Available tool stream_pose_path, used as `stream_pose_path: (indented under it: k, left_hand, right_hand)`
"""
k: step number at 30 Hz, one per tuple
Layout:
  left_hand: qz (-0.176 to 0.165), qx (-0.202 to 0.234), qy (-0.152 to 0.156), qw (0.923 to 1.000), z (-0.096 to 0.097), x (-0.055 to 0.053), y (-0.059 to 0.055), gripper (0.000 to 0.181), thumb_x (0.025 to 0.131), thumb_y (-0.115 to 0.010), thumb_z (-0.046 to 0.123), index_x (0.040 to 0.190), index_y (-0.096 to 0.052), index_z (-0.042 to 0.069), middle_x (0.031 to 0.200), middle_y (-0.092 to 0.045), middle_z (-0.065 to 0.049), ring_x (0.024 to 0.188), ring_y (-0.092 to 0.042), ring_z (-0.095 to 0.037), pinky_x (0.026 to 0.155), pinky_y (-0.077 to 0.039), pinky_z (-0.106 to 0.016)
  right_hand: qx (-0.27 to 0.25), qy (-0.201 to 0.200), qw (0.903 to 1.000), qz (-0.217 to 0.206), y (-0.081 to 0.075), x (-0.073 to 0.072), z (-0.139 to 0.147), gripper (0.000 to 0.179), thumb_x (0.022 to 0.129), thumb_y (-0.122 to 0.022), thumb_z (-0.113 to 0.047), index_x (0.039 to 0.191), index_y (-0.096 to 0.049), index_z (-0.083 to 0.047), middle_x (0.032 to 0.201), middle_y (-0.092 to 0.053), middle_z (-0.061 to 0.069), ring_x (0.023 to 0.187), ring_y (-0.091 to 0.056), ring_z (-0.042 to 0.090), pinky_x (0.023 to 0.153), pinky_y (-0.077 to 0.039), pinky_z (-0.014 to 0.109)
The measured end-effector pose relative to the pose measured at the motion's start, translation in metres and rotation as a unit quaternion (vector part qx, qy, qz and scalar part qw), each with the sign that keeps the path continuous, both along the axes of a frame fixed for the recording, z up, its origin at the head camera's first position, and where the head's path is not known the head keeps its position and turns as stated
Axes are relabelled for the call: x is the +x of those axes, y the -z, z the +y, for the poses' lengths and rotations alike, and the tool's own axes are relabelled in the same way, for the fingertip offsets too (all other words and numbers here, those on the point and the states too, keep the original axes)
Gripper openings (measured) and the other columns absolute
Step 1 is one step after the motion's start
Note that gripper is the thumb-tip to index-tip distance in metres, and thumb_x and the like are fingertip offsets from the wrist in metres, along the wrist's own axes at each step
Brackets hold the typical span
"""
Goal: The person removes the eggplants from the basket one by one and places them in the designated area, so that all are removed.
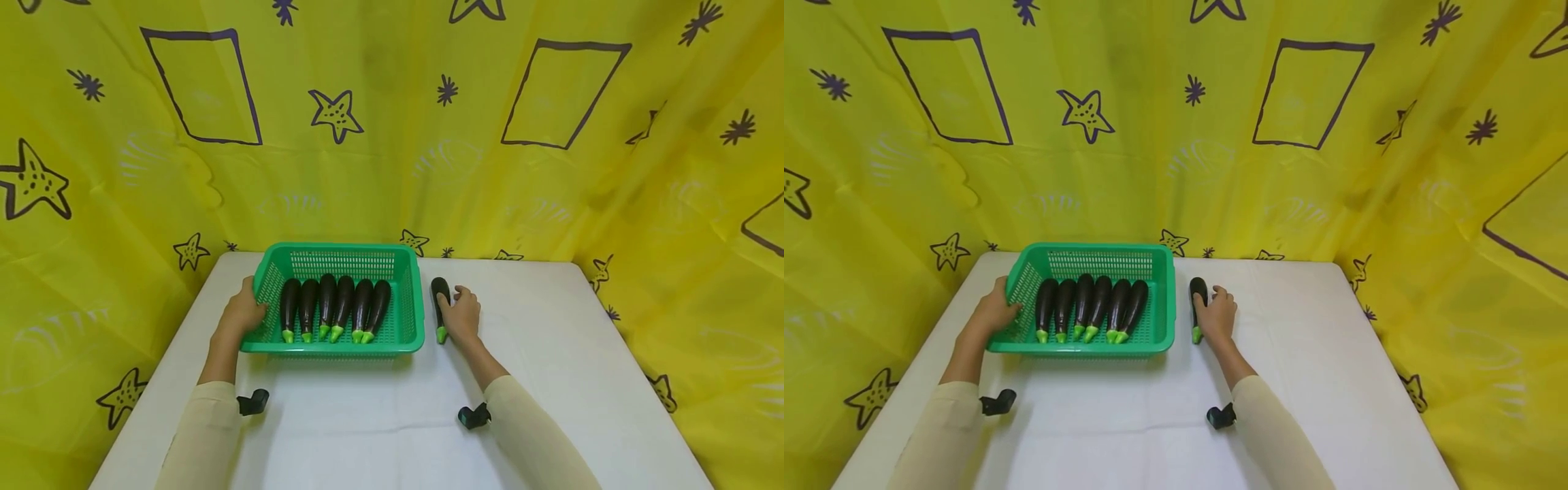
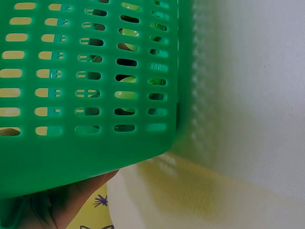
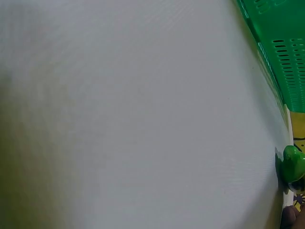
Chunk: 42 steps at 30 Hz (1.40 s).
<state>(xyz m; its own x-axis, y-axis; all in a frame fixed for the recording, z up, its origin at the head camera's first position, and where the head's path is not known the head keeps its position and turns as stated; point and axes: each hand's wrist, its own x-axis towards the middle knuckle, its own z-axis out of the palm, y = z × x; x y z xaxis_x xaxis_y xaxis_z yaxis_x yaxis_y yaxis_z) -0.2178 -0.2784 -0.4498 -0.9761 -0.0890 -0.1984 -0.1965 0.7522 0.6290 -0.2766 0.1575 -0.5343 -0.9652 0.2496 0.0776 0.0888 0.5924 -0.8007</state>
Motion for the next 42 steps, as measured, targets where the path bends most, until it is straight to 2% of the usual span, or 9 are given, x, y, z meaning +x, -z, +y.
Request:
stream_pose_path:
  k: [12,30,36,42]
  left_hand:
    - [-0.007,0.007,-0.006,0.9999,0.001,0.001,-0.002,0.069,0.107,-0.049,0.007,0.159,-0.007,-0.01,0.144,-0.039,-0.048,0.126,-0.048,-0.063,0.1,-0.042,-0.071]
    - [-0.005,0.007,-0.008,0.9999,0.0,0.001,-0.001,0.07,0.106,-0.05,0.008,0.16,-0.008,-0.009,0.143,-0.04,-0.048,0.125,-0.049,-0.062,0.099,-0.043,-0.07]
    - [0.0,0.006,-0.007,1.0,-0.001,0.001,0.0,0.069,0.106,-0.05,0.008,0.159,-0.009,-0.009,0.143,-0.041,-0.048,0.124,-0.05,-0.062,0.099,-0.043,-0.069]
    - [-0.007,0.011,-0.007,0.9999,0.0,0.001,-0.001,0.07,0.106,-0.05,0.007,0.159,-0.008,-0.009,0.144,-0.04,-0.047,0.124,-0.05,-0.061,0.098,-0.044,-0.07]
  right_hand:
    - [-0.003,-0.012,0.9999,-0.003,0.0,0.0,0.002,0.068,0.1,-0.065,-0.041,0.146,-0.048,0.007,0.128,-0.056,0.027,0.123,-0.048,0.043,0.103,-0.04,0.054]
    - [0.0,-0.022,0.9997,-0.006,0.001,-0.002,0.004,0.067,0.099,-0.065,-0.041,0.144,-0.05,0.006,0.128,-0.057,0.025,0.121,-0.051,0.042,0.102,-0.04,0.053]
    - [-0.008,-0.014,0.9998,0.013,-0.007,-0.002,0.004,0.063,0.1,-0.064,-0.041,0.143,-0.053,0.004,0.129,-0.058,0.025,0.122,-0.05,0.043,0.103,-0.037,0.056]
    - [-0.013,-0.006,0.9982,0.059,-0.021,0.0,-0.003,0.058,0.1,-0.065,-0.039,0.14,-0.056,0.001,0.13,-0.06,0.022,0.122,-0.048,0.04,0.102,-0.031,0.059]
